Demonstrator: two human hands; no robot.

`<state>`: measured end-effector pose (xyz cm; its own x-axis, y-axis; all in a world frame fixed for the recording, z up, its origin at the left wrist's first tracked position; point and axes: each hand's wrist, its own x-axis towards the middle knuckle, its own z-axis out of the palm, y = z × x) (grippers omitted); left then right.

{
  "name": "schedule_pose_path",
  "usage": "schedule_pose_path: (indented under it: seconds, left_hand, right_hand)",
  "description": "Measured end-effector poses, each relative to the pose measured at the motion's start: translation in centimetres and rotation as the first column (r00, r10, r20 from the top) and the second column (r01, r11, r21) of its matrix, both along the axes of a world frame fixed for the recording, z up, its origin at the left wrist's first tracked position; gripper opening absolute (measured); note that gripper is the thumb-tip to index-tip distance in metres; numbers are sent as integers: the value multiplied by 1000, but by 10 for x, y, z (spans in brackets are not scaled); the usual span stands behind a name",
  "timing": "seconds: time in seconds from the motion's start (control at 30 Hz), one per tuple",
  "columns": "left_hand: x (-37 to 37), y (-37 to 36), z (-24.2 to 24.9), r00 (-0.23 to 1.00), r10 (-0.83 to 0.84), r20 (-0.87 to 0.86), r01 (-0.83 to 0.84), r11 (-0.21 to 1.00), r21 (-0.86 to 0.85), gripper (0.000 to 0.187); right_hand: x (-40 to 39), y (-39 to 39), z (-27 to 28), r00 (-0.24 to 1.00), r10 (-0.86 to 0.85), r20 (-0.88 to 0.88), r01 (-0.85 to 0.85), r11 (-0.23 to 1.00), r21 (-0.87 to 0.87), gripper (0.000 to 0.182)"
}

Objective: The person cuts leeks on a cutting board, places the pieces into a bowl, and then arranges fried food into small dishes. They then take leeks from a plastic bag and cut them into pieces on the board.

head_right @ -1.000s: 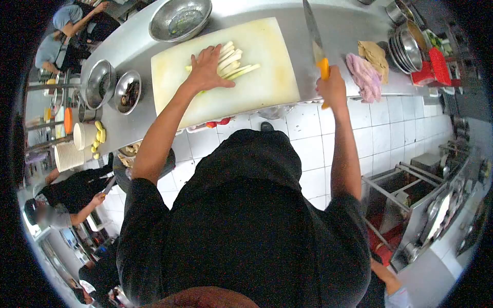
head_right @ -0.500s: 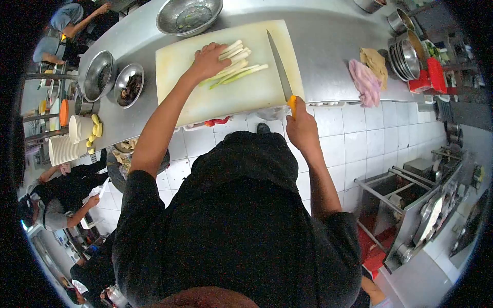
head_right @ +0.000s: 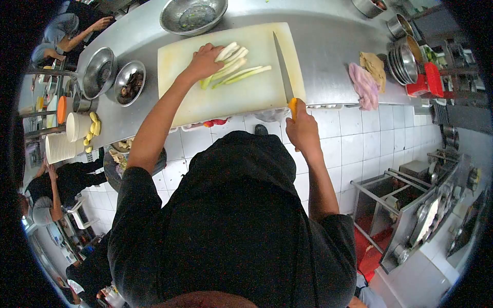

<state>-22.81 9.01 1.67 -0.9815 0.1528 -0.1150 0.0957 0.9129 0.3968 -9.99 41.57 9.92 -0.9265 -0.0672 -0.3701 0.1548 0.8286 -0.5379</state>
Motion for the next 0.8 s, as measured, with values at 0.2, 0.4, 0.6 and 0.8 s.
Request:
schedule_pose_path:
  seconds: [0.2, 0.4, 0.6, 0.8]
  left_hand:
    - [5, -8, 10, 995, 7, 95, -1, 998, -63, 59]
    - [13, -55, -11, 988, 111, -105, -133, 964, -232, 61]
    - [40, -53, 18, 931, -9, -365, -90, 963, -254, 73]
    - [80, 25, 13, 964, -84, -251, 32, 979, -203, 82]
  right_hand:
    - [-8, 5, -14, 999, 30, 22, -30, 999, -12, 58]
    - [-13, 3, -15, 999, 52, -2, -52, 999, -13, 57]
    - [-10, 0, -3, 999, 37, -6, -37, 999, -14, 56]
    - [0, -5, -16, 991, 123, -43, -122, 992, 28, 57]
